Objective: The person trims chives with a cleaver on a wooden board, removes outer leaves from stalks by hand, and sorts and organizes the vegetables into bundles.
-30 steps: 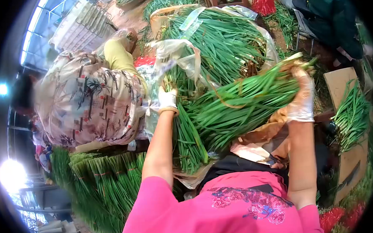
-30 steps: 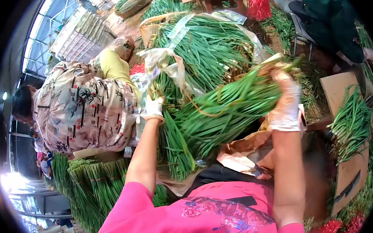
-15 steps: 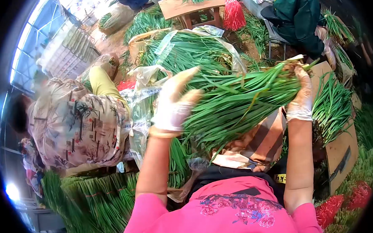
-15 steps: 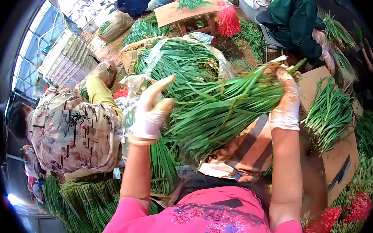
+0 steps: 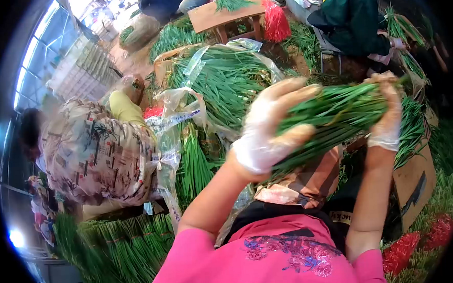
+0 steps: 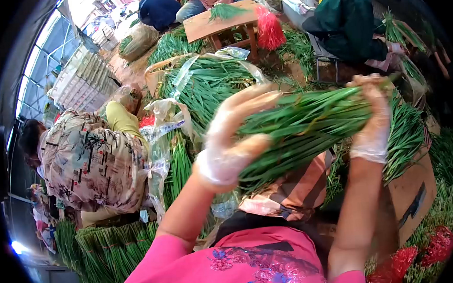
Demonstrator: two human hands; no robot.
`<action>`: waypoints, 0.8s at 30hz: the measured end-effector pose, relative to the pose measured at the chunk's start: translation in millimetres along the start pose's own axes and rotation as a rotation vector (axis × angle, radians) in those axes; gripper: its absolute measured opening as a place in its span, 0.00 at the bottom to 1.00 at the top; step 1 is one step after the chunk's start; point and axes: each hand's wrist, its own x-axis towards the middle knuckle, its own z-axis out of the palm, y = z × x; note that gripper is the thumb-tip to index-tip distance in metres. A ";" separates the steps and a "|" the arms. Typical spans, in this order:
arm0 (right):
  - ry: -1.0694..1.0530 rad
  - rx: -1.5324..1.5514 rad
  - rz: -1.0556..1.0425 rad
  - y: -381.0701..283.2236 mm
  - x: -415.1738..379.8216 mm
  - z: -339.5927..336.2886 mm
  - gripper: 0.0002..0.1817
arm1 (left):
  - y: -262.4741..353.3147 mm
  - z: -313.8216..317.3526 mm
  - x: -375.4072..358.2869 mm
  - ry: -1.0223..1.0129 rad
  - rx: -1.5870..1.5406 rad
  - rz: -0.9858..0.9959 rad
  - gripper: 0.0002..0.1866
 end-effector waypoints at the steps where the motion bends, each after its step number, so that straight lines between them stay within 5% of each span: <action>1: -0.064 0.095 0.040 -19.8 15.5 -19.5 0.15 | -9.4 -8.5 -16.8 0.041 -0.250 -0.048 0.22; 3: 0.018 0.130 -0.183 -49.9 38.9 -38.7 0.14 | 6.7 -23.0 -50.4 -0.187 -0.749 -0.419 0.13; 5: -0.026 0.188 -0.242 -75.1 65.1 -74.9 0.13 | 10.8 -9.2 -84.7 -0.326 -0.825 -0.849 0.12; 7: -0.013 0.192 -0.263 -91.8 67.9 -82.9 0.14 | 7.0 -19.9 -83.0 -0.195 -0.416 -0.489 0.12; 9: -0.027 0.183 -0.261 -100.0 60.2 -84.9 0.15 | -3.5 -38.6 -56.1 0.164 -0.124 -0.161 0.19; 12: -0.105 0.141 -0.229 -90.2 41.9 -65.6 0.20 | -5.9 -47.6 12.9 0.102 0.325 0.154 0.35; 15: -0.116 0.147 -0.157 -78.2 -3.1 -25.5 0.23 | -59.0 5.0 46.6 -0.017 0.387 0.153 0.40; 16: -0.216 0.169 -0.171 -76.4 -9.8 -19.7 0.16 | -84.6 25.7 46.6 -0.133 0.237 0.032 0.36; 20: -0.179 0.116 0.055 -79.5 -12.2 -26.1 0.20 | -115.9 69.7 3.9 -0.946 -0.891 -0.718 0.39; 22: -0.179 0.153 0.044 -72.5 9.0 -47.9 0.17 | -82.0 84.0 -37.6 -0.563 -1.518 -1.016 0.45; 24: -0.216 0.250 0.080 -58.6 34.2 -72.3 0.12 | -29.7 77.4 -44.3 -0.370 -1.701 -1.008 0.50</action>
